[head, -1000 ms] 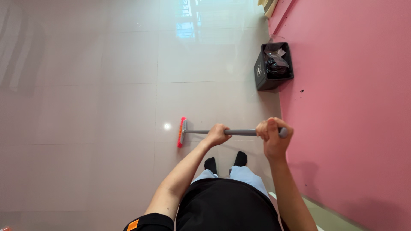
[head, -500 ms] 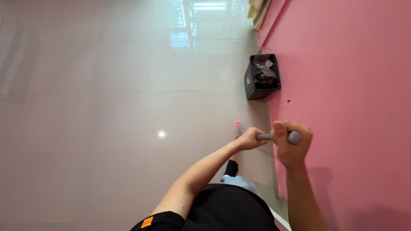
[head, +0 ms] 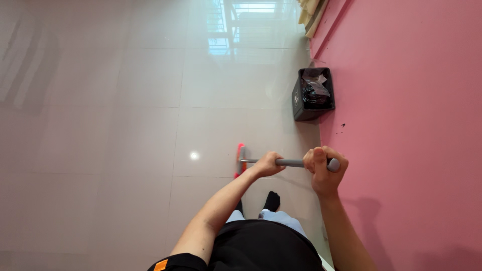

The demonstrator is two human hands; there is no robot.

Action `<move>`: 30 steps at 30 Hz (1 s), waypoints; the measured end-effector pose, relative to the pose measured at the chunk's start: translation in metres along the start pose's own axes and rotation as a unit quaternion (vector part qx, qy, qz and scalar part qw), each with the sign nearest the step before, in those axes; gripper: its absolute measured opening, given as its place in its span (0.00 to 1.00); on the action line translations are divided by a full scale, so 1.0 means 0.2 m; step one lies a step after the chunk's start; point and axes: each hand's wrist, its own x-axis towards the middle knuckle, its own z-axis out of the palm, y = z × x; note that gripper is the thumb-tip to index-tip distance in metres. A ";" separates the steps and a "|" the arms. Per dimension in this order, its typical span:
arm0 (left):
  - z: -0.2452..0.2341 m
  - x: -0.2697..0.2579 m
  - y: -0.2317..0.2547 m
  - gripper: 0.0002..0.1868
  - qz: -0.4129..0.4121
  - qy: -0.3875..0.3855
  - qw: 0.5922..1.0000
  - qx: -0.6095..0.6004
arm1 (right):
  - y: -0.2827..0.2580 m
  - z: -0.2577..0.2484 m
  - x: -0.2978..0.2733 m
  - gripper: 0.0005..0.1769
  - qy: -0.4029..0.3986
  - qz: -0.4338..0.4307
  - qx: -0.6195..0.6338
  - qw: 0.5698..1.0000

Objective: The person wipes the floor using a floor squeegee, moving it back and forth across the tiled surface near a pink wall and a window.

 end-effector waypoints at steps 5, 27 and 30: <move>-0.14 -0.10 -0.17 0.08 -0.024 0.014 0.999 0.038 | 0.18 0.02 -0.05 0.27 0.008 0.041 0.047 0.998; 0.28 0.25 0.40 0.08 0.107 -0.031 0.992 -0.065 | -0.37 -0.18 0.14 0.27 0.002 -0.015 -0.170 0.985; 0.35 0.31 0.39 0.09 0.121 -0.051 0.984 -0.120 | -0.30 -0.20 0.13 0.24 -0.013 -0.018 -0.242 0.970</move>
